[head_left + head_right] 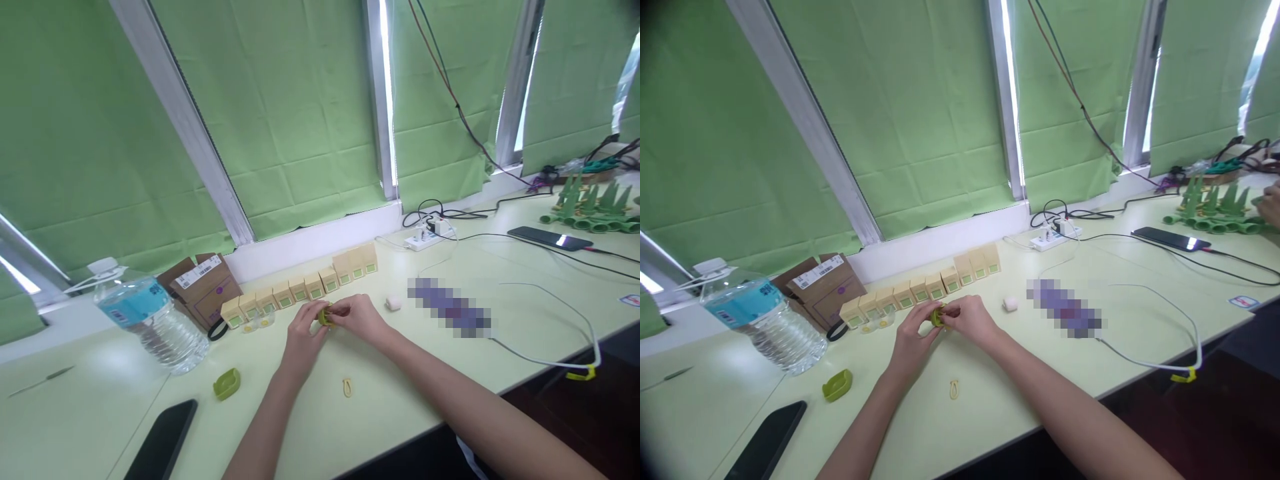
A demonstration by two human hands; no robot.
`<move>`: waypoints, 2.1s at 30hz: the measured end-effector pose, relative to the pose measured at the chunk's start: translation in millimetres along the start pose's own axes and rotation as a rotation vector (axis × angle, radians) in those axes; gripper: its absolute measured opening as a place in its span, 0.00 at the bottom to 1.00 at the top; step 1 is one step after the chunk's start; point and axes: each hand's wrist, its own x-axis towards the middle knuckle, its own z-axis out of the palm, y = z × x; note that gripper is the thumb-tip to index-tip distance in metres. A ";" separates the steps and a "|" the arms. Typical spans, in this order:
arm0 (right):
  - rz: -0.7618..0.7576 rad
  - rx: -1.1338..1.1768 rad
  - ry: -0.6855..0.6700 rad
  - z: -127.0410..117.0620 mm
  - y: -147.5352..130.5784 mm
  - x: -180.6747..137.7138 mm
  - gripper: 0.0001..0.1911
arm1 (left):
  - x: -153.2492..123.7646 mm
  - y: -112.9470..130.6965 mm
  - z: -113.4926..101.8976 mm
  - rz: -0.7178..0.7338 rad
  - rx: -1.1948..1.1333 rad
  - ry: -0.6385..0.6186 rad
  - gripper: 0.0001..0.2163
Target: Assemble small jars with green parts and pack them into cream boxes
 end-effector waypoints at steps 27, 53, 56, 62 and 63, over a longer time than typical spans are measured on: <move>-0.097 -0.143 0.040 -3.7 -1.7 -2.4 0.07 | -1.6 5.1 -0.6 -0.006 -0.005 -0.020 0.19; -0.007 -0.174 -0.038 -9.4 -7.0 -2.9 0.15 | -4.6 0.3 -2.3 -0.083 -0.005 -0.031 0.21; -0.005 -0.157 -0.041 -10.1 -8.2 -3.3 0.14 | -4.9 -0.4 -2.0 -0.071 -0.016 -0.038 0.21; -0.028 -0.161 -0.035 -9.8 -4.3 -2.2 0.13 | -5.2 -0.9 -2.0 -0.067 -0.028 -0.039 0.21; -0.031 -0.163 -0.032 -9.6 -3.3 -1.9 0.13 | -5.2 -0.9 -1.9 -0.068 -0.031 -0.040 0.21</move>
